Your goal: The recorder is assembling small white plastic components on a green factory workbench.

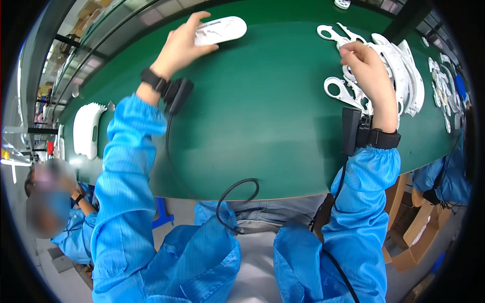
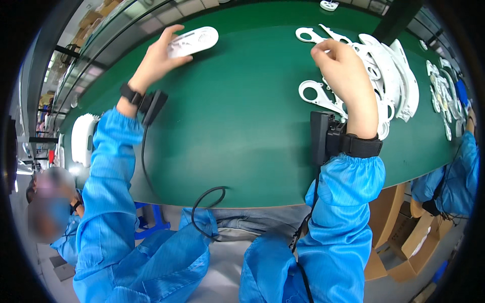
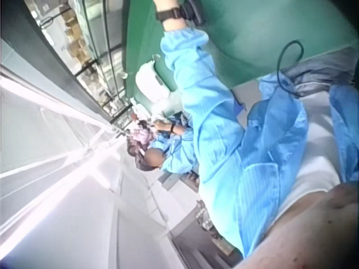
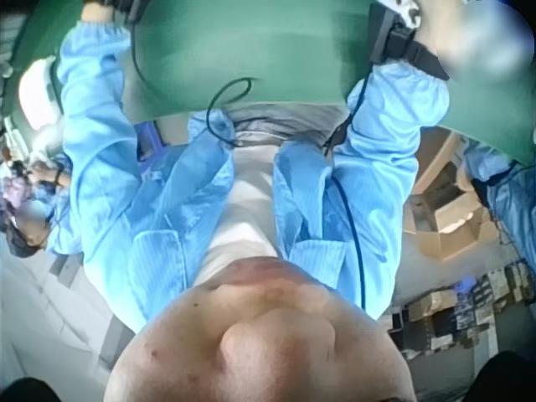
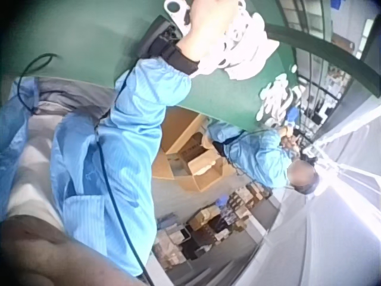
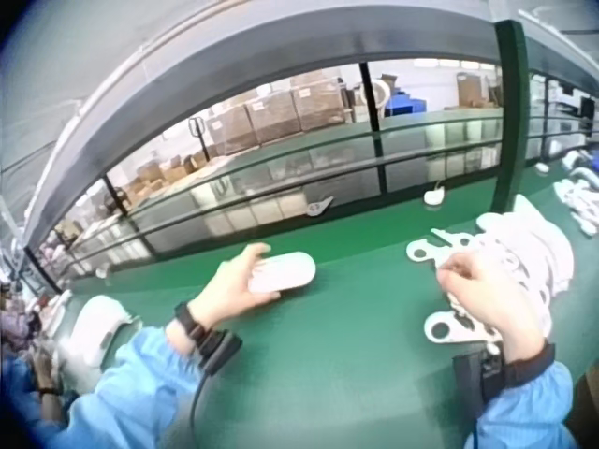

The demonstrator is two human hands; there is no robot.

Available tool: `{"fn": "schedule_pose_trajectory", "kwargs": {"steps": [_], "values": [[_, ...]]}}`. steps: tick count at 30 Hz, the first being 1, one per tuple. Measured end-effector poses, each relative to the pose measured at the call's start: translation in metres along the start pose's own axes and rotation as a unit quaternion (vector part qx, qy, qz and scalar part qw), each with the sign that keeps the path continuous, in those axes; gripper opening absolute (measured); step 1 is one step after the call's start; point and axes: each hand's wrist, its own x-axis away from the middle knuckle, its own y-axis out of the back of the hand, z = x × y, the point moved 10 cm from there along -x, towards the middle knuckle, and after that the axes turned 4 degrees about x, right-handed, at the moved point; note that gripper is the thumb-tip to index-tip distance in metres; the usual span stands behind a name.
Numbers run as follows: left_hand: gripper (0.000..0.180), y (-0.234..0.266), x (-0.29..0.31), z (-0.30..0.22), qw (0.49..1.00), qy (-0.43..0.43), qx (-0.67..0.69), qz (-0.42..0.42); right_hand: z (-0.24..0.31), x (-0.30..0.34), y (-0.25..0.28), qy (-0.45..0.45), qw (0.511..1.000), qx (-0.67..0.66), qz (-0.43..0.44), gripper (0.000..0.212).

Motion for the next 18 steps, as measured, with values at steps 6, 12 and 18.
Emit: {"fn": "schedule_pose_trajectory", "kwargs": {"steps": [6,12,18], "values": [[0.081,-0.047,-0.069,0.058,0.985,0.070,-0.148,0.056,-0.012,0.023,-0.029,0.041,0.979,0.114,0.164,0.048],[0.095,-0.040,-0.066,0.041,0.986,0.017,-0.165,0.009,0.002,0.031,-0.047,0.036,0.972,0.163,0.165,0.043],[0.063,-0.017,0.004,-0.020,0.991,0.019,0.080,-0.109,0.035,0.025,-0.058,0.048,0.984,0.032,0.168,0.022]]}}
